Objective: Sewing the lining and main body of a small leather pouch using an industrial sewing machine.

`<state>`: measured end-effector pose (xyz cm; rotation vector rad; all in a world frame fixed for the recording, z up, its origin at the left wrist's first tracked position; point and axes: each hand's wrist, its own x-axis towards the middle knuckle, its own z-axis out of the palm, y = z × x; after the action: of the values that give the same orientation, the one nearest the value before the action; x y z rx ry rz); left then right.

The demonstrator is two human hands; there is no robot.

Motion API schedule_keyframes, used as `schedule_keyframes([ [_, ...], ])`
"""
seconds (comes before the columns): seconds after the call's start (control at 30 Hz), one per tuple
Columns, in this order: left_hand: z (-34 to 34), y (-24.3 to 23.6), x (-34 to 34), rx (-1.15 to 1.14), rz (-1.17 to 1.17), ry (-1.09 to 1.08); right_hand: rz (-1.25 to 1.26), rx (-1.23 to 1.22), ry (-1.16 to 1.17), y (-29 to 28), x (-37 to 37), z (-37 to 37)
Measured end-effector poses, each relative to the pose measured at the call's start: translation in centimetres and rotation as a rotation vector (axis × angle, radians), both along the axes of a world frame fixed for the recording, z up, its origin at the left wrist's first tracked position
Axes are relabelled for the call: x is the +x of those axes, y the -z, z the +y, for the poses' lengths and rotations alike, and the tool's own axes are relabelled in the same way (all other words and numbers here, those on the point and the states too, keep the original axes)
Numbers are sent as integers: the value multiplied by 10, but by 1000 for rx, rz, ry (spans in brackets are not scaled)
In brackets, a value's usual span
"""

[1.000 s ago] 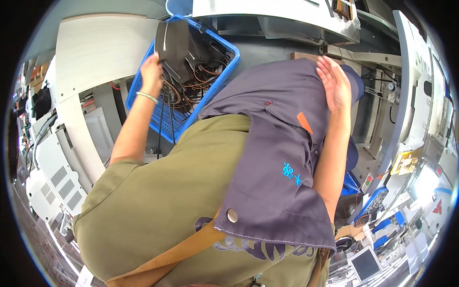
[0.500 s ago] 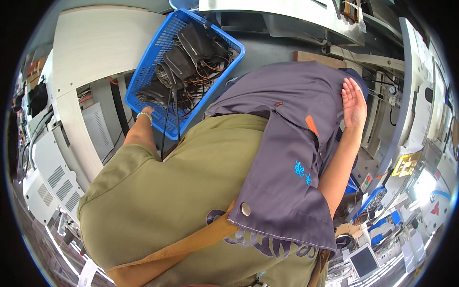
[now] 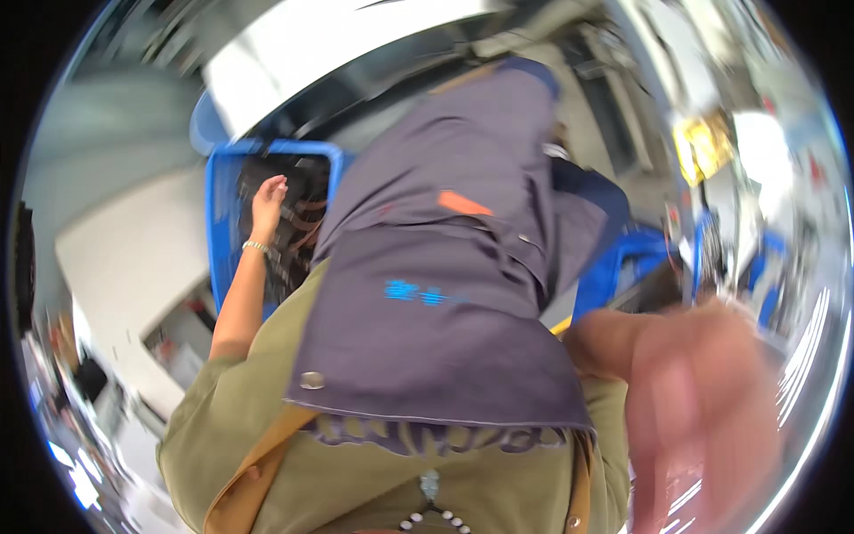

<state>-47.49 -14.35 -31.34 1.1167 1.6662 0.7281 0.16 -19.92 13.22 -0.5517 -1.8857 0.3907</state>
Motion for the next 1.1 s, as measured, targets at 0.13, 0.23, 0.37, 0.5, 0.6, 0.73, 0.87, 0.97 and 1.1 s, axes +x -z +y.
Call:
schedule_keyframes([
  [0.13,110,-77,132,122,-186,489,-161,254,159,-44,-13,-40],
  [0.23,156,-132,222,234,-227,658,-226,343,362,-56,-7,-64],
  [0.37,170,-188,329,328,-381,925,-264,380,728,-67,21,-117],
  [0.5,150,-219,407,273,-470,1094,-185,445,1111,-67,65,-203],
  [0.6,127,-230,436,294,-460,1289,-51,218,1703,-29,117,-278],
  [0.73,106,-237,452,274,-431,1480,190,-733,2503,60,188,-370],
  [0.87,98,-242,455,266,-325,1565,-555,-709,2597,132,243,-418],
  [0.97,96,-243,451,259,-282,1559,-916,-500,2583,162,282,-425],
  [1.1,97,-239,442,244,-260,1541,-614,-770,2405,162,314,-424],
])
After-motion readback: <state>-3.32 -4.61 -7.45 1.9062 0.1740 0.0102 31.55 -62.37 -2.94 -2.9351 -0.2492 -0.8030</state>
